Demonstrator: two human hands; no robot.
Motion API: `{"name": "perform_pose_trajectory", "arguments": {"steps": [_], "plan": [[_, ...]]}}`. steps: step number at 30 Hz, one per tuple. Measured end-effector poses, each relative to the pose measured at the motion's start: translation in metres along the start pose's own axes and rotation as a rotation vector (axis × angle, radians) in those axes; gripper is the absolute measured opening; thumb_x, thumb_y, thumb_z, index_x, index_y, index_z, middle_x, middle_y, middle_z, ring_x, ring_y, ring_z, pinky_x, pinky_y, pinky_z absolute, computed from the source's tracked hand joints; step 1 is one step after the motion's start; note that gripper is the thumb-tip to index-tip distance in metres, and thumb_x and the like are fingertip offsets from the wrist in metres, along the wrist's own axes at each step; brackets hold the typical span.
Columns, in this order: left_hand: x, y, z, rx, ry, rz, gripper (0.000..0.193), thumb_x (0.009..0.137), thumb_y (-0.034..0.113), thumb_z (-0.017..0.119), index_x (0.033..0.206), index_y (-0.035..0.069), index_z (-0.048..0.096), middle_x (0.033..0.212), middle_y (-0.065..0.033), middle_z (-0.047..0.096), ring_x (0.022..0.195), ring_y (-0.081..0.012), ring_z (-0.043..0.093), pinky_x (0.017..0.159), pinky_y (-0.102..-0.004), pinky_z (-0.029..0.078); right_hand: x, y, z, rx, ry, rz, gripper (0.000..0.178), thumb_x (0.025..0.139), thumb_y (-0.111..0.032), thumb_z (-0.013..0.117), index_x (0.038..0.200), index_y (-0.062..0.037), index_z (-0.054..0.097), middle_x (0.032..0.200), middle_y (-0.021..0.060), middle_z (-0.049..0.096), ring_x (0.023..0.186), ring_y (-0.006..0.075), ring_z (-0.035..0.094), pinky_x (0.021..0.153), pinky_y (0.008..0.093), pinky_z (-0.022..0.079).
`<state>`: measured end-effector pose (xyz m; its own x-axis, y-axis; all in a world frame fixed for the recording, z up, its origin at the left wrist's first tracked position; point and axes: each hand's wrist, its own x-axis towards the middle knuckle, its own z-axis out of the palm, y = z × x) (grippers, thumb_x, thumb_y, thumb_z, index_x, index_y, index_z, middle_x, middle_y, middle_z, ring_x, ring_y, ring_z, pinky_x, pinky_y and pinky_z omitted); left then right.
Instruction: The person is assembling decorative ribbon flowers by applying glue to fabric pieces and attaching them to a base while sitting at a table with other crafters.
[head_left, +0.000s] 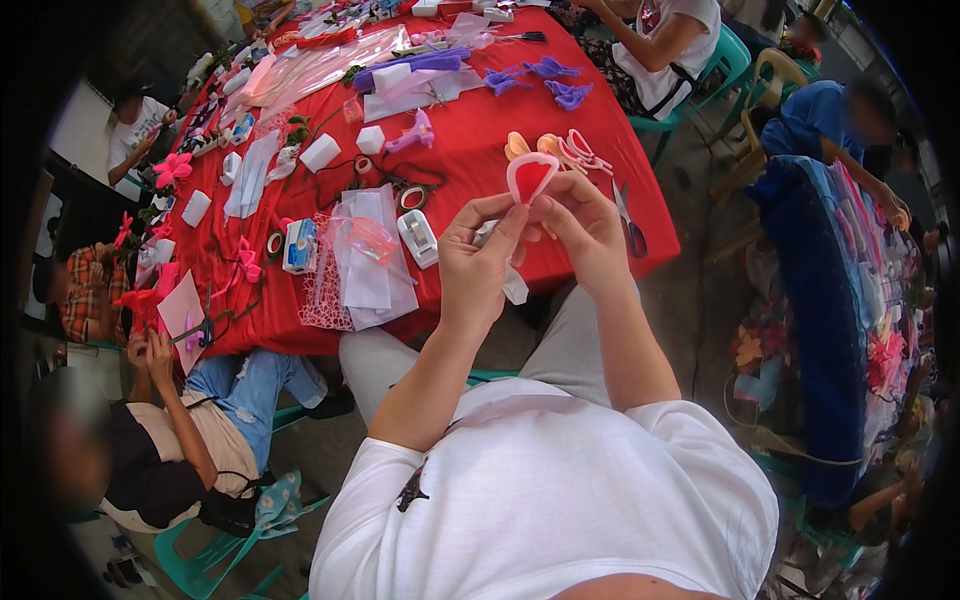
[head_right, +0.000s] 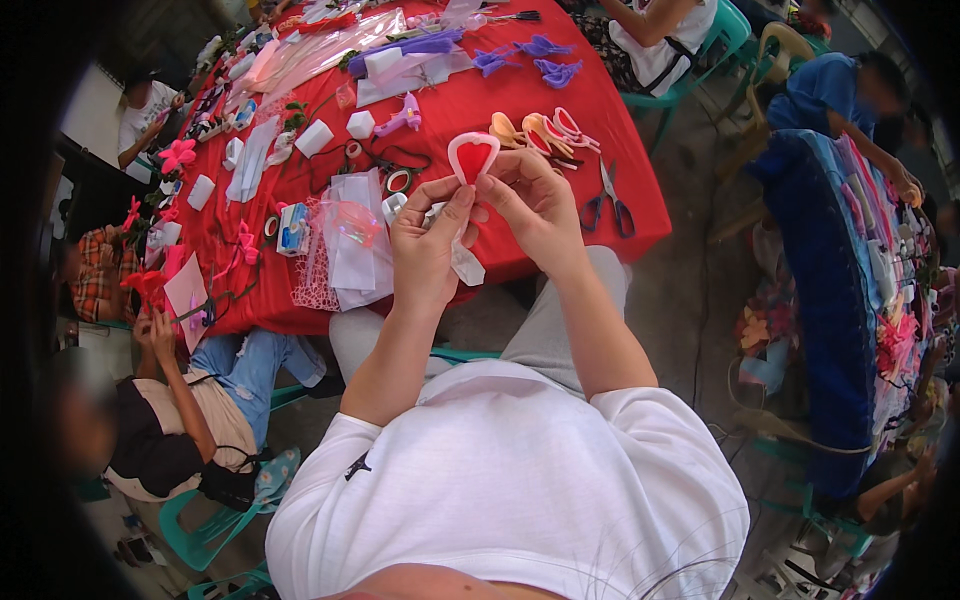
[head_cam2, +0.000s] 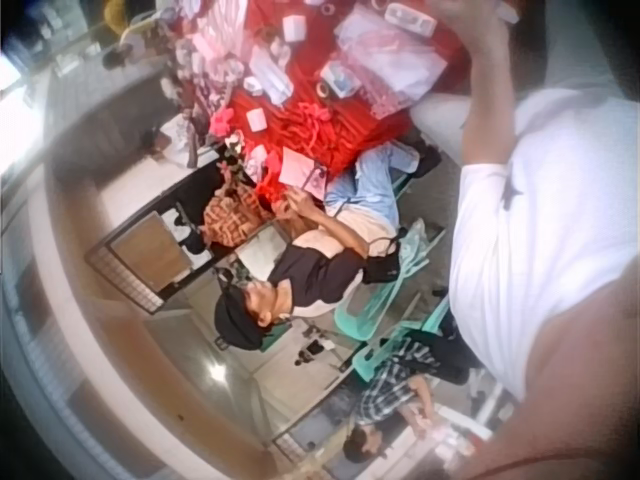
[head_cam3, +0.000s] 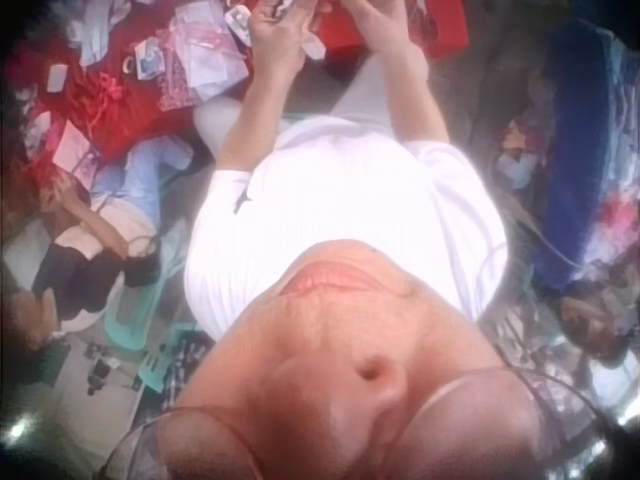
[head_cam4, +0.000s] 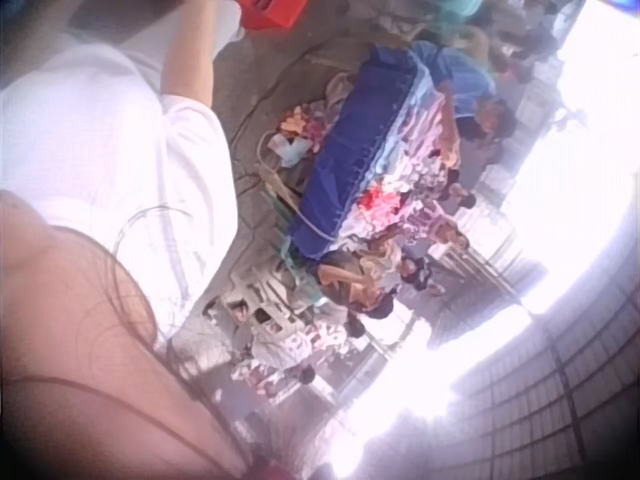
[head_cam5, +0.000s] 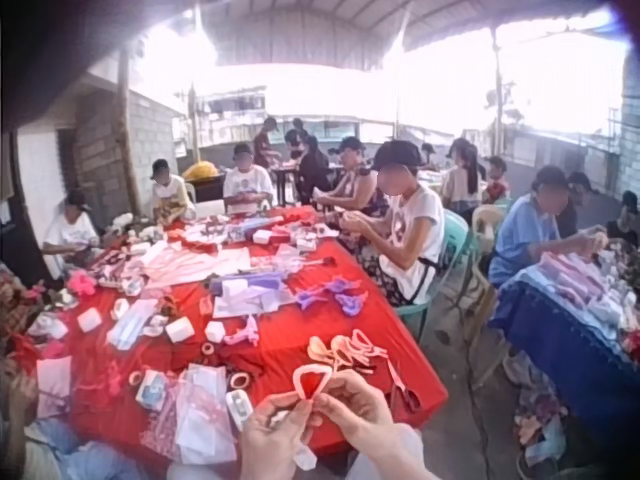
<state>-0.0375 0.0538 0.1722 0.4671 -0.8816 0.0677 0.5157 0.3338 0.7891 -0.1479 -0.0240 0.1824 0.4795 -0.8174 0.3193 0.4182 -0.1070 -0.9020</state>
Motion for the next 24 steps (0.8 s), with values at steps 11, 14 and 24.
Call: {"name": "perform_pose_trajectory", "arguments": {"steps": [11,14,24], "plan": [[-0.001,-0.008,-0.005,0.179,-0.035,0.109,0.014,0.093,0.009,0.068,0.104,0.001,0.067,0.083,-0.0072,0.071,0.066,-0.0060,0.063,0.052,-0.0185,0.043,0.005,-0.006,-0.002,0.018,-0.008,0.099,0.011,0.089,-0.003,0.067,0.099,0.0013,0.064,0.089,0.0040,0.068,0.082,0.0072,0.063,0.076,0.0234,0.051],[-0.002,-0.008,-0.003,0.238,-0.037,0.138,0.013,0.093,0.009,0.067,0.104,0.001,0.067,0.082,-0.0067,0.071,0.066,-0.0054,0.062,0.052,-0.0184,0.043,0.005,-0.006,-0.007,-0.011,-0.031,0.092,0.013,0.089,-0.003,0.068,0.101,0.0015,0.063,0.091,0.0041,0.068,0.082,0.0069,0.063,0.075,0.0231,0.051],[-0.006,-0.006,-0.001,0.342,-0.029,0.171,0.013,0.094,0.009,0.066,0.103,0.000,0.066,0.083,-0.0062,0.071,0.067,-0.0060,0.063,0.053,-0.0185,0.045,0.005,0.004,-0.002,-0.089,-0.035,-0.005,0.013,0.090,-0.002,0.066,0.102,0.0003,0.063,0.091,0.0022,0.066,0.081,0.0048,0.060,0.071,0.0215,0.048]]}}
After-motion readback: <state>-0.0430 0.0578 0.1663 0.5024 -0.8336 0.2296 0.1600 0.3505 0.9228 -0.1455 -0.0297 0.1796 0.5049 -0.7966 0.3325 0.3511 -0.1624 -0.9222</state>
